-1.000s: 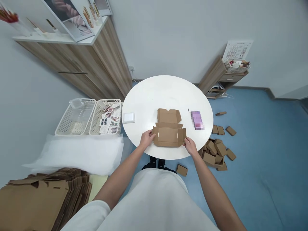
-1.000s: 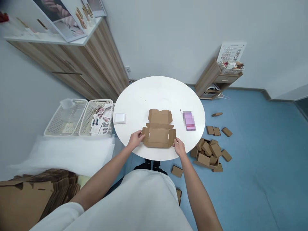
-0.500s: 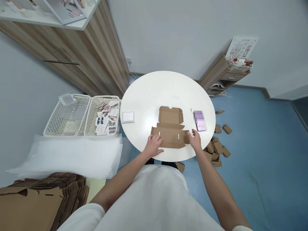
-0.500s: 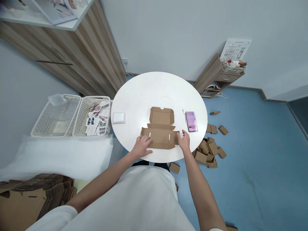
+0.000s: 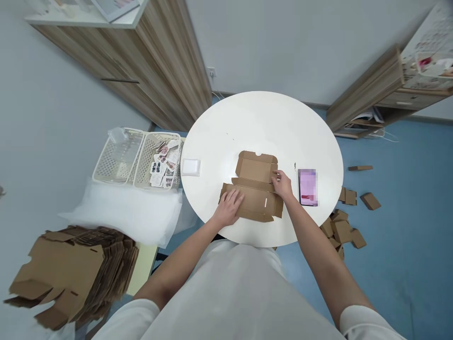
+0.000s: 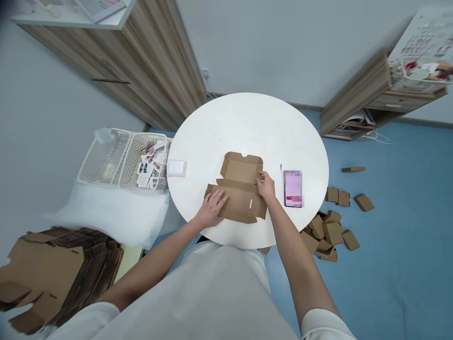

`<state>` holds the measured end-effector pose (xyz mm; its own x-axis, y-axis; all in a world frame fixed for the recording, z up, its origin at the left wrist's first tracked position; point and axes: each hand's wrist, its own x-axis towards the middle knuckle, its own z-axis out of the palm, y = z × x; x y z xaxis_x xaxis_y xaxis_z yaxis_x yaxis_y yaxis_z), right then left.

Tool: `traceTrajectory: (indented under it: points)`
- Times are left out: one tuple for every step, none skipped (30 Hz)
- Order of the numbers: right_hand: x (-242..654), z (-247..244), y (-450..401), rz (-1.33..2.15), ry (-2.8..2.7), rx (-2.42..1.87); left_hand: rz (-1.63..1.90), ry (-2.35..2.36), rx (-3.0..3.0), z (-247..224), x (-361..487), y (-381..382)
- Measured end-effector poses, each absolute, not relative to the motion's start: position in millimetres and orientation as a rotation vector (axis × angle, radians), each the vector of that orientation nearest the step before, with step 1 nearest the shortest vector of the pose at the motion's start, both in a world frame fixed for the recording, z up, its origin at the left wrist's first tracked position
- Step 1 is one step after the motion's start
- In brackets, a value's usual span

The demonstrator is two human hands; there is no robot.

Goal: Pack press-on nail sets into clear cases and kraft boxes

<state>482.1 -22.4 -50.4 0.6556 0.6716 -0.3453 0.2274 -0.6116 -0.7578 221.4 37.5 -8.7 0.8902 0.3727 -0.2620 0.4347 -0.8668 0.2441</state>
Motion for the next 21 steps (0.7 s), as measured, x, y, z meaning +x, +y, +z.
traceTrajectory:
  points:
    - [484,-52,-20,0.829,-0.720,-2.160,-0.332,0.625,2.769,-9,226,39]
    - [485,-53,-19,0.846,-0.745,-2.132,-0.369,0.643,2.777,-9,230,41]
    - [485,-53,-18,0.867,-0.766,-2.098,-0.405,0.659,2.783,-9,234,43]
    - [486,-52,-17,0.896,-0.782,-2.062,-0.436,0.673,2.787,-9,238,46]
    - [486,-51,-16,0.926,-0.795,-2.028,-0.461,0.683,2.791,-9,242,48]
    - [486,-49,-16,0.954,-0.803,-2.004,-0.481,0.690,2.793,-8,245,50]
    - [486,-47,-16,0.976,-0.809,-1.990,-0.496,0.693,2.793,-8,248,53]
    - [486,-45,-16,0.996,-0.815,-1.986,-0.511,0.693,2.790,-7,250,55]
    - [485,-43,-16,1.014,-0.824,-1.993,-0.526,0.691,2.785,-7,251,58]
    - [485,-41,-16,1.029,-0.837,-2.011,-0.540,0.686,2.780,-6,252,60]
    - [485,-39,-16,1.034,-0.857,-2.037,-0.551,0.678,2.776,-6,253,62]
    - [484,-37,-17,1.032,-0.887,-2.068,-0.557,0.670,2.775,-5,253,65]
    - [483,-34,-17,1.021,-0.930,-2.097,-0.557,0.660,2.776,-5,253,67]
    - [481,-32,-18,0.993,-0.986,-2.127,-0.552,0.650,2.779,-5,253,69]
    - [478,-28,-20,0.940,-1.049,-2.162,-0.544,0.639,2.782,-5,252,70]
    - [474,-25,-22,0.862,-1.115,-2.209,-0.535,0.629,2.783,-6,251,72]
    - [469,-21,-25,0.766,-1.185,-2.263,-0.524,0.621,2.782,-6,250,73]
    - [463,-17,-29,0.668,-1.266,-2.316,-0.510,0.615,2.778,-7,248,74]
    - [456,-13,-33,0.587,-1.367,-2.357,-0.489,0.607,2.775,-8,246,75]
    - [449,-10,-37,0.542,-1.491,-2.376,-0.462,0.597,2.771,-9,244,76]
    - [441,-8,-42,0.547,-1.639,-2.364,-0.430,0.583,2.767,-9,241,77]
